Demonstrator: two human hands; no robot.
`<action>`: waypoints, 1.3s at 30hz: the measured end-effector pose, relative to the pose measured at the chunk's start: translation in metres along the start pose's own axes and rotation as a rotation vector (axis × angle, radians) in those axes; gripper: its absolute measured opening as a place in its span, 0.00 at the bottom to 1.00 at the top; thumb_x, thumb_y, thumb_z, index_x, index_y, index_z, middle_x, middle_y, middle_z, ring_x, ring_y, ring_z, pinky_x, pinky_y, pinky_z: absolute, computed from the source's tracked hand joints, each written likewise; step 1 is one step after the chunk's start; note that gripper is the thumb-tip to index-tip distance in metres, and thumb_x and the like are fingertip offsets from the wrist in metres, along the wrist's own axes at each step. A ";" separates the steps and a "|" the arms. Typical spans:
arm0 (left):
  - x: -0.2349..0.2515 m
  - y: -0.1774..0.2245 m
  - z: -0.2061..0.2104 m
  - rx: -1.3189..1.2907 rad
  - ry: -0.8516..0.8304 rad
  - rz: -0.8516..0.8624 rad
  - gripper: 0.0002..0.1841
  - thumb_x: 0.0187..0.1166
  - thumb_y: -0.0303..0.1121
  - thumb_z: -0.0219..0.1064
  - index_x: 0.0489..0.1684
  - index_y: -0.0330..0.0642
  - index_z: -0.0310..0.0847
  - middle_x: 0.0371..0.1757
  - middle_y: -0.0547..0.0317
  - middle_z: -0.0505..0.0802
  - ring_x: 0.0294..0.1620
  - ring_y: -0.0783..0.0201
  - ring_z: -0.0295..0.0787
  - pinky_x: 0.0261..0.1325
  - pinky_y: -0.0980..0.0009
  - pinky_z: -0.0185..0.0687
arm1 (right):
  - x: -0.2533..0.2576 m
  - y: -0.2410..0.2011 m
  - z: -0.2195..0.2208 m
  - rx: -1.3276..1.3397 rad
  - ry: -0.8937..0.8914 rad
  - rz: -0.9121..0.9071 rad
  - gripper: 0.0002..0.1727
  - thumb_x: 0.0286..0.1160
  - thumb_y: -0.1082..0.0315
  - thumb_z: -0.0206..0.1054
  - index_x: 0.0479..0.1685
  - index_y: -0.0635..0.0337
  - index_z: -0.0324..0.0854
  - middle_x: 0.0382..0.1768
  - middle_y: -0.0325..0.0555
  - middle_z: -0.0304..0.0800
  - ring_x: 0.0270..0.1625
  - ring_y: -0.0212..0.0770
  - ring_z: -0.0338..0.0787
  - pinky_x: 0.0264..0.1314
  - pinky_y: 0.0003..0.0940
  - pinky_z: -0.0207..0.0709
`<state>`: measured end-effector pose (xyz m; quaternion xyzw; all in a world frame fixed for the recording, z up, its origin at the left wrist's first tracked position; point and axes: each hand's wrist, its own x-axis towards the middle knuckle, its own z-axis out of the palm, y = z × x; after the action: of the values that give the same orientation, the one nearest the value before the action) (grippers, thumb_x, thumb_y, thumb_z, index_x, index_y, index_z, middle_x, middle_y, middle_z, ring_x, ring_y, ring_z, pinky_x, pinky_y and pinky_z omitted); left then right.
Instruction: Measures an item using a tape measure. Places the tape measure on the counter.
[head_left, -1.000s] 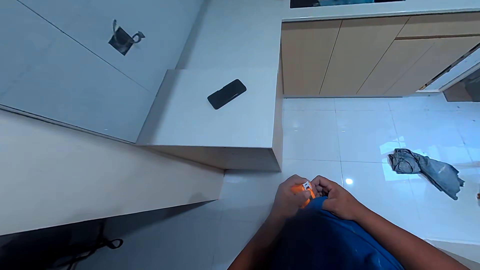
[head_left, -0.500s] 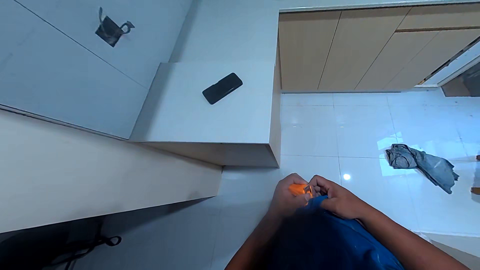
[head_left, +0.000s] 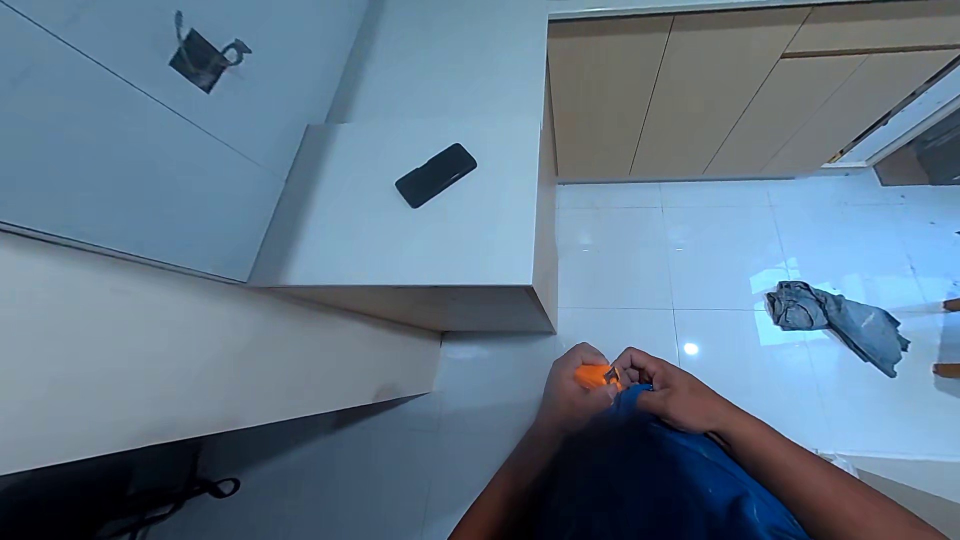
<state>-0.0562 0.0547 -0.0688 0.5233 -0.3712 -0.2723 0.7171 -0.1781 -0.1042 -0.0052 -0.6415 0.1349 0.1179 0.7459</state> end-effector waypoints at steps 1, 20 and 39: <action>0.000 0.000 0.001 0.016 0.019 0.013 0.14 0.70 0.44 0.77 0.43 0.46 0.83 0.44 0.69 0.89 0.48 0.80 0.85 0.51 0.81 0.82 | 0.000 0.001 0.002 0.017 0.044 0.000 0.13 0.71 0.75 0.63 0.52 0.55 0.76 0.33 0.28 0.85 0.35 0.20 0.84 0.43 0.19 0.79; 0.003 -0.012 -0.001 -0.431 0.120 -0.149 0.17 0.74 0.52 0.74 0.46 0.49 0.89 0.50 0.64 0.93 0.39 0.73 0.89 0.43 0.75 0.86 | -0.005 0.009 0.005 -0.218 0.139 -0.169 0.06 0.74 0.68 0.65 0.38 0.55 0.88 0.33 0.27 0.88 0.37 0.16 0.83 0.44 0.15 0.77; 0.003 0.001 0.010 -0.053 0.074 -0.236 0.10 0.74 0.39 0.66 0.35 0.41 0.83 0.43 0.68 0.89 0.43 0.79 0.85 0.47 0.78 0.82 | -0.003 -0.003 -0.001 -0.375 0.025 0.061 0.07 0.76 0.62 0.64 0.33 0.53 0.79 0.26 0.30 0.78 0.30 0.23 0.77 0.35 0.25 0.70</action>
<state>-0.0629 0.0477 -0.0650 0.5539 -0.2731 -0.3448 0.7069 -0.1803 -0.1059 -0.0014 -0.7663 0.1390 0.1555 0.6077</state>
